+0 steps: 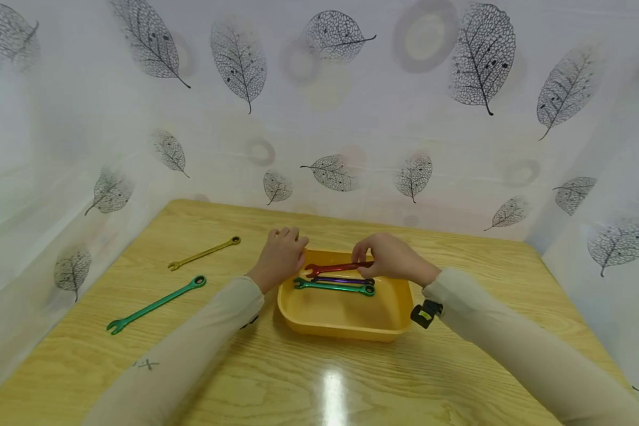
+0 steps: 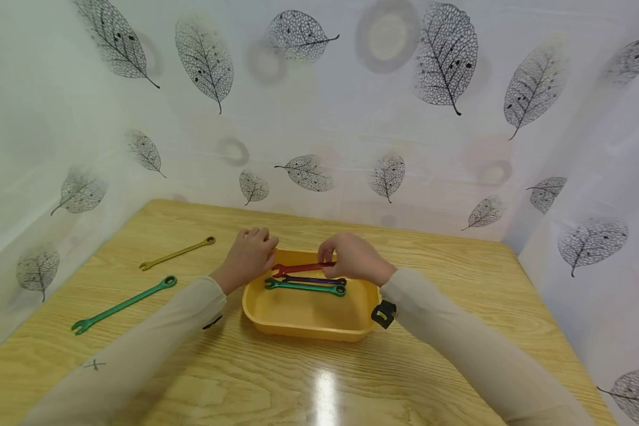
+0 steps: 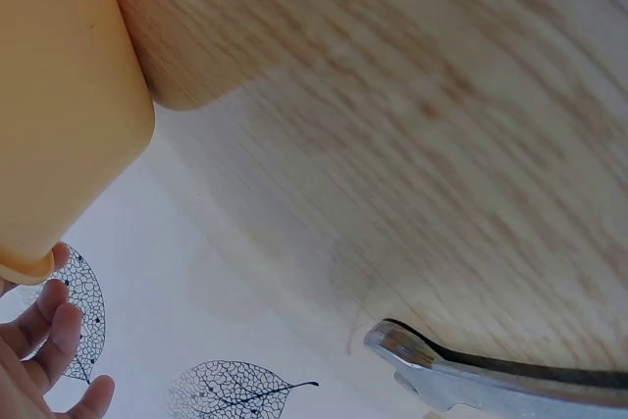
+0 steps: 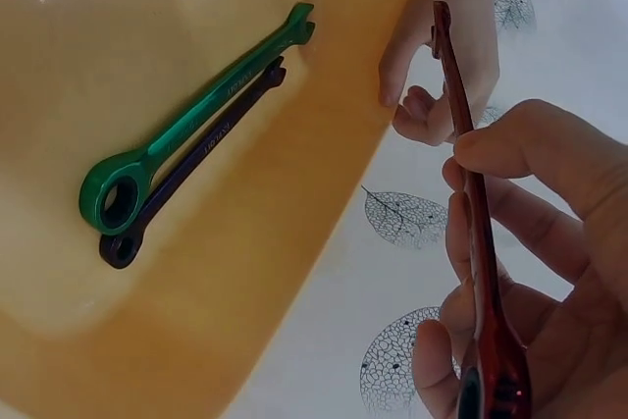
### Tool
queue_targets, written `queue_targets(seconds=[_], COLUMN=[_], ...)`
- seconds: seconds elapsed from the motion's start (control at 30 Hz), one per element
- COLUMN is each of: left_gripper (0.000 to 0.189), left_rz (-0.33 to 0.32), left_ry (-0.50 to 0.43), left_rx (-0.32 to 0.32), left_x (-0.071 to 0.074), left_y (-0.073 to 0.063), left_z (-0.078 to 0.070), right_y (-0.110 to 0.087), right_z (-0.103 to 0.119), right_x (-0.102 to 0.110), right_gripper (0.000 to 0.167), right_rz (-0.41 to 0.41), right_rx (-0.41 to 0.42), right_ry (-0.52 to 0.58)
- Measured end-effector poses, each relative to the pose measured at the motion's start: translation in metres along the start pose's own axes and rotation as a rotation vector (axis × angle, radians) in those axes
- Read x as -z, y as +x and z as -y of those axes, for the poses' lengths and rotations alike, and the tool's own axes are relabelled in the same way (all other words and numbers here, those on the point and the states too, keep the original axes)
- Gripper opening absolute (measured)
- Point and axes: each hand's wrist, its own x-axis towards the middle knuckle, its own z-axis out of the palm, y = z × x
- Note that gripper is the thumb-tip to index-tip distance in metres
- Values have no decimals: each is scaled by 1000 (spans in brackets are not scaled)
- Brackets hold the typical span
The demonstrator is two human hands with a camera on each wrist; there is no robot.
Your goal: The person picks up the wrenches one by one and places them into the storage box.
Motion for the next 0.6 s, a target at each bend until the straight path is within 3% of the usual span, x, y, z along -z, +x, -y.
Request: queue_targets(seconds=[0.6], left_gripper=[12], left_rz=[-16], left_ry=[0], left_rx=[-9], left_x=[-3], left_y=[0], left_z=[1], right_y=[23], right_z=[7], right_x=[-18], right_gripper=[6], right_rz=[103], right_rx=[29], right_ry=[-65])
